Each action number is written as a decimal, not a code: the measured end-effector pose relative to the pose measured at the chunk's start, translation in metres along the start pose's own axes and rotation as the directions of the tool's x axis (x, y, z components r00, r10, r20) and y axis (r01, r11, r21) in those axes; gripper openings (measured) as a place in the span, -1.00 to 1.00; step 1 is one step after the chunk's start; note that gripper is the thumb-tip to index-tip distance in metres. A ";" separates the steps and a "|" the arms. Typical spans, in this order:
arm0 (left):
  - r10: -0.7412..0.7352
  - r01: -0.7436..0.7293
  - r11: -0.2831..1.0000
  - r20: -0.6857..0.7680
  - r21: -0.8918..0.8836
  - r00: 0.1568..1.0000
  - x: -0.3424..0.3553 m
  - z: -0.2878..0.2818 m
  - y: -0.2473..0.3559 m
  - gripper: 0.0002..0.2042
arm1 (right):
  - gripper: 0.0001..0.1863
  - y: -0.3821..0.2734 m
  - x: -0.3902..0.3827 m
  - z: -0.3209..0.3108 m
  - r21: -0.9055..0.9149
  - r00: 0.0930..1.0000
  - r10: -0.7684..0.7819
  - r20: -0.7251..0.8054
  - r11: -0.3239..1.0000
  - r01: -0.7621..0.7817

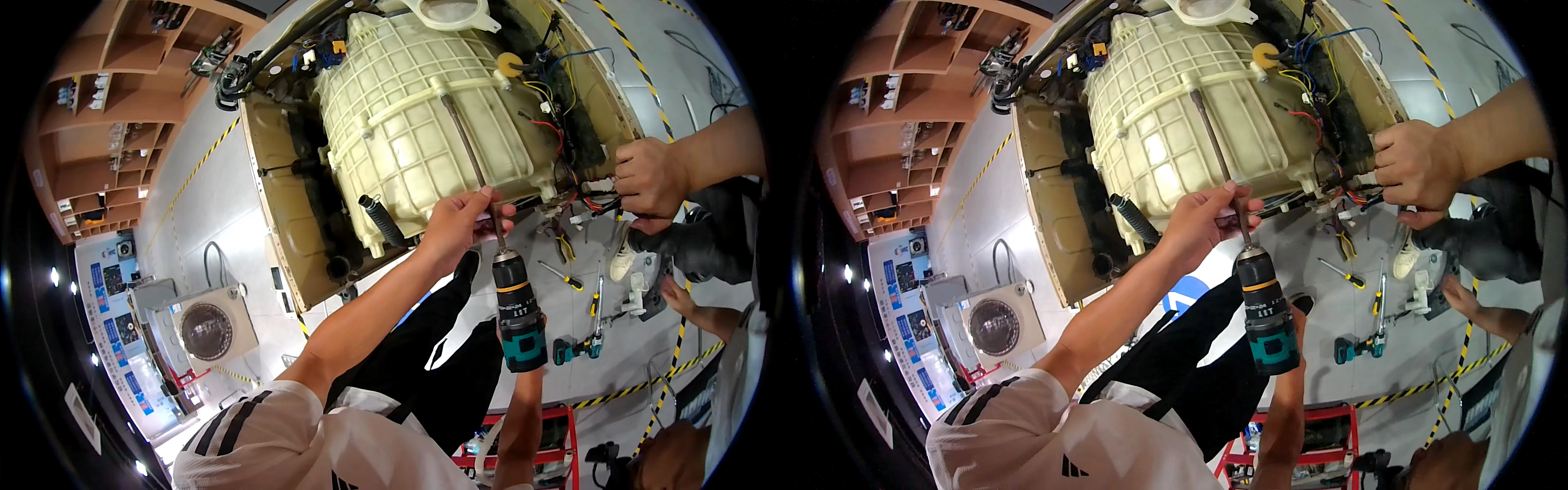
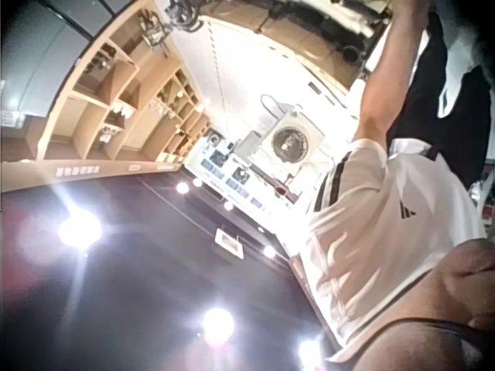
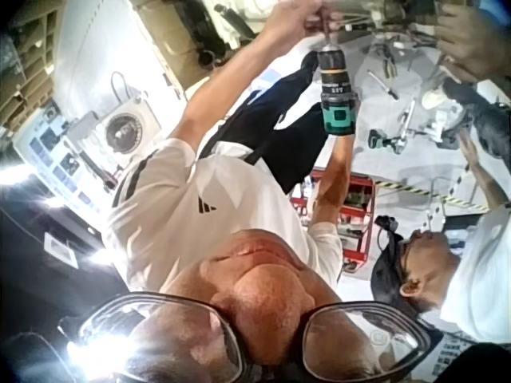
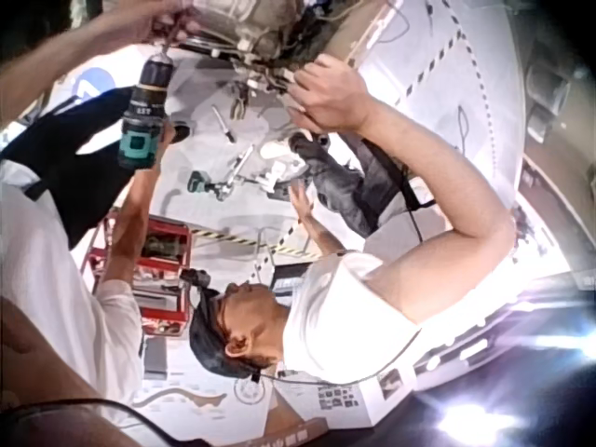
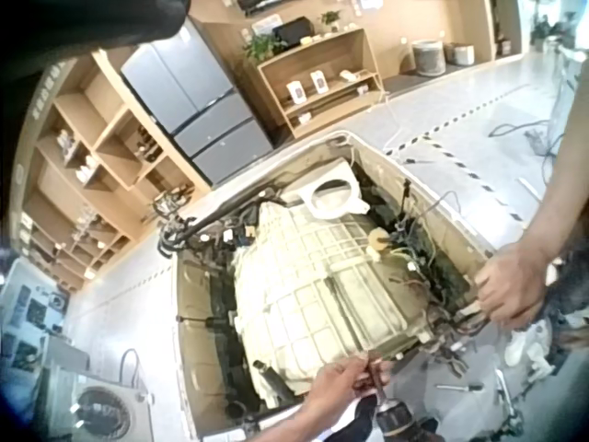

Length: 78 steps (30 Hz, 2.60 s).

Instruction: The person uses pliers to loosen a clamp and remove a pump assembly from a washing machine, then uses an electric drill to remove screws from the drum assembly.

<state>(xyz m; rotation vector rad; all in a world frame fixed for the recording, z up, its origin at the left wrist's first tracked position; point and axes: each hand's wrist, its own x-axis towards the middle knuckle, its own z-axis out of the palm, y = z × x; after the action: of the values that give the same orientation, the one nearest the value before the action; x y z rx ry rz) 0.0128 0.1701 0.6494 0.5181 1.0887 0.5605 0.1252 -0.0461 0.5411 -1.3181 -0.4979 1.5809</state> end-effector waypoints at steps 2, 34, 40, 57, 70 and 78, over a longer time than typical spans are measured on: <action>-0.013 0.012 0.999 0.017 0.040 1.000 -0.001 0.002 -0.002 -0.66 | -0.70 0.036 -0.004 0.004 -0.178 0.982 -0.187 0.026 0.966 0.189; 0.141 -0.122 0.974 0.091 -0.194 0.986 0.010 -0.014 -0.027 -0.66 | -0.73 -0.018 0.003 0.009 0.229 0.987 0.152 -0.059 0.964 -0.135; 0.156 -0.149 0.982 0.052 -0.118 0.986 0.008 -0.013 -0.032 -0.57 | -0.68 0.000 0.008 -0.003 0.290 0.991 0.134 0.023 0.948 -0.135; 0.226 -0.412 0.714 0.371 0.566 0.901 -0.084 -0.005 -0.180 0.26 | -0.69 -0.033 0.012 -0.014 0.028 0.983 -0.033 0.178 0.999 0.028; 0.352 -0.502 0.630 0.359 0.592 0.864 -0.079 -0.006 -0.167 -0.16 | -0.76 0.013 0.012 -0.015 0.295 0.990 0.025 0.137 0.953 -0.065; 0.467 -0.587 0.671 0.356 0.453 0.809 -0.075 0.000 -0.168 -0.22 | -0.83 0.020 0.011 -0.013 -0.099 0.987 -0.151 0.057 0.983 0.156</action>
<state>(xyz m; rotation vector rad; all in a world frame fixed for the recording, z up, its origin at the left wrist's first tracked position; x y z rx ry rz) 0.0145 -0.0051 0.5922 1.4123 0.8708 0.6798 0.1293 -0.0491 0.5154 -1.2877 -0.7037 1.4793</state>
